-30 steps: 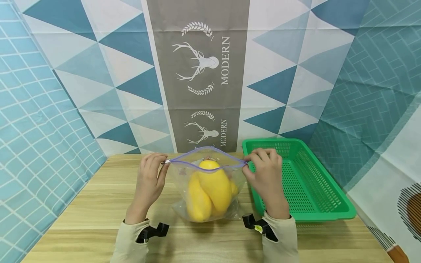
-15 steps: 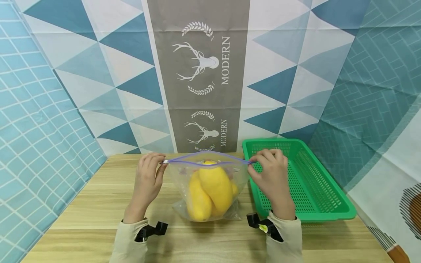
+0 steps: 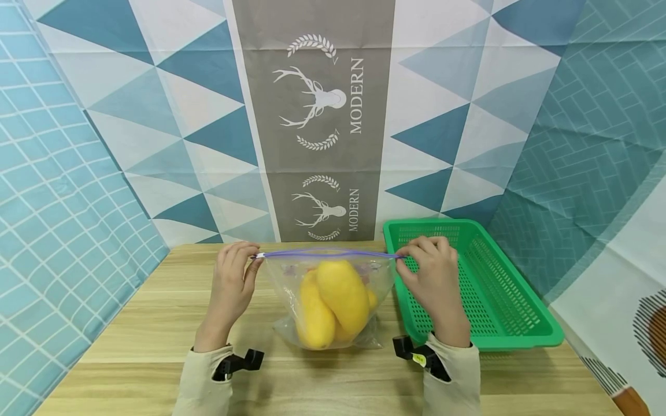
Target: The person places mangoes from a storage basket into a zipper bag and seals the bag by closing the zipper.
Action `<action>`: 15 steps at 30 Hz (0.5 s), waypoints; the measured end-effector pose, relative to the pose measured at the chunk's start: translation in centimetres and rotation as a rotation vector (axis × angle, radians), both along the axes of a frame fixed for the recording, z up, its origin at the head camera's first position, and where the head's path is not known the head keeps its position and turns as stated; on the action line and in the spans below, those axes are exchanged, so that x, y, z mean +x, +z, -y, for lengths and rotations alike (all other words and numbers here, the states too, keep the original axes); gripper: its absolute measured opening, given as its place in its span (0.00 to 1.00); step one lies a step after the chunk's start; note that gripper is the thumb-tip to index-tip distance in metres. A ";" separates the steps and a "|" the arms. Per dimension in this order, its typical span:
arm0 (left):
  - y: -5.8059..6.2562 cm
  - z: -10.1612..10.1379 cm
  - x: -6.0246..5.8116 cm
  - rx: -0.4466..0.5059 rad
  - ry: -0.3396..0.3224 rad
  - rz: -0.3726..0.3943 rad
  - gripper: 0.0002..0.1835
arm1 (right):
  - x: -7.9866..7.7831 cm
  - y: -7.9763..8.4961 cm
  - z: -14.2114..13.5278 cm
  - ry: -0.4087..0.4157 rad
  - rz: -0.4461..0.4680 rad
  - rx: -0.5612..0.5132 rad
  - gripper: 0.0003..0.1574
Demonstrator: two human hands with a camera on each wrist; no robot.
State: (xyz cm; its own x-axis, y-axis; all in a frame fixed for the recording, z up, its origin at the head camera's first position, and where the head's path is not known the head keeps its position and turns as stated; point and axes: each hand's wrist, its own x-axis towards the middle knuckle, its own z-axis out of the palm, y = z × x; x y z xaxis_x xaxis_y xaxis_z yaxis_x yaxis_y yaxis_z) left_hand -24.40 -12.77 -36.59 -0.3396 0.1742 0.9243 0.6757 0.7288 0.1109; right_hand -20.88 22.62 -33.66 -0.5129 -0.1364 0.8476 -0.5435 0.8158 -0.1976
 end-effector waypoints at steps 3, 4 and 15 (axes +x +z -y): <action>0.0 0.2 -0.1 0.000 -0.007 0.013 0.21 | 0.0 0.0 0.1 0.008 0.000 -0.001 0.11; 0.0 0.2 -0.1 0.001 -0.012 0.017 0.20 | 0.0 0.0 0.1 0.011 -0.001 -0.003 0.11; 0.1 0.7 -0.1 0.009 -0.042 -0.002 0.16 | -0.1 -0.1 0.4 0.033 -0.004 -0.010 0.12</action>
State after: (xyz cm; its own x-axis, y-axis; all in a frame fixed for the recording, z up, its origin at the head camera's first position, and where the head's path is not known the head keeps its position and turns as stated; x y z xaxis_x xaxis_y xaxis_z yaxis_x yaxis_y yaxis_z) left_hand -24.50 -13.51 -36.48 -0.3305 0.1801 0.9265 0.7058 0.6988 0.1159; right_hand -20.94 22.25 -33.72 -0.5045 -0.1445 0.8512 -0.5713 0.7951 -0.2036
